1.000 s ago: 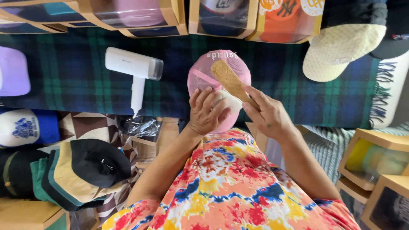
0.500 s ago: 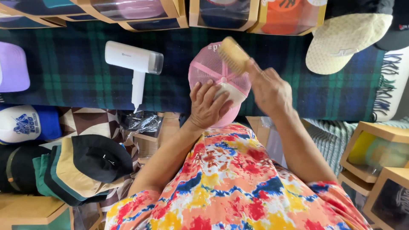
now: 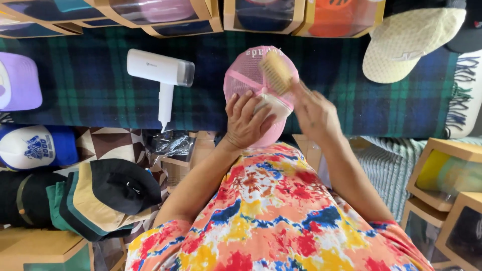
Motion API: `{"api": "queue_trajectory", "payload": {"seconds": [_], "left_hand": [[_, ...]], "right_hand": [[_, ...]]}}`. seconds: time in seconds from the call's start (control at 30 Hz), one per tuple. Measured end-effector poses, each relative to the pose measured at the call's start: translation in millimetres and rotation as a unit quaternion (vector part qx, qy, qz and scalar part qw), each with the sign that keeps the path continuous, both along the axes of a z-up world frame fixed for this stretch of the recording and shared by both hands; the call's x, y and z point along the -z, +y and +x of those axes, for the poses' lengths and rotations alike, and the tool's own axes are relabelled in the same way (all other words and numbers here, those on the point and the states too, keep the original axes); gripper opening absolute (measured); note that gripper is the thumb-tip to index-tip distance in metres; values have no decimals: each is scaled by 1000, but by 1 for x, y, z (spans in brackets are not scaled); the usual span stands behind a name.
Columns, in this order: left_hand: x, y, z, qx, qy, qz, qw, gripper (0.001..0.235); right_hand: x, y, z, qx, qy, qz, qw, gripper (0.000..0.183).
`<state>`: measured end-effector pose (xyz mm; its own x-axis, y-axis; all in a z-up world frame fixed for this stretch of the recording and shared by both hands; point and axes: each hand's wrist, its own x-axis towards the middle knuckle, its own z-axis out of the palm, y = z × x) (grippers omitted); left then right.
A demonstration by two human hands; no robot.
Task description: The person cleans a pink baseball cap by first brushing the inside and outside with a wooden brush. They then use a handheld steamer to apply steam to the cap's surface, holding it in place with their other hand.
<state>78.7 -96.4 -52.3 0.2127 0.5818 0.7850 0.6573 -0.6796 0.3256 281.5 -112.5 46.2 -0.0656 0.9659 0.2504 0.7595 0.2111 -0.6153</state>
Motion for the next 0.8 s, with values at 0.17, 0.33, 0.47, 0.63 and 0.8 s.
{"api": "queue_trajectory", "payload": {"seconds": [0.17,0.33,0.47,0.63,0.8], "left_hand": [[-1,0,-1,-1,5,-9,1000,28],[-6,-6,-10,6,-2,-40,999,36],[15,-33,-29,-14,-41,-151,988,68],[79,-62,-72,-1,-210,-519,828,59],[120,-76,-79,2,-373,-716,589,24]], "right_hand": [[-25,20,19,-18,-69,66,995,41],[-8,45,19,-98,-39,16,994,31],[64,50,58,75,248,-242,935,33],[95,0,58,125,370,-283,876,34],[18,-33,4,45,147,-35,987,38]]}}
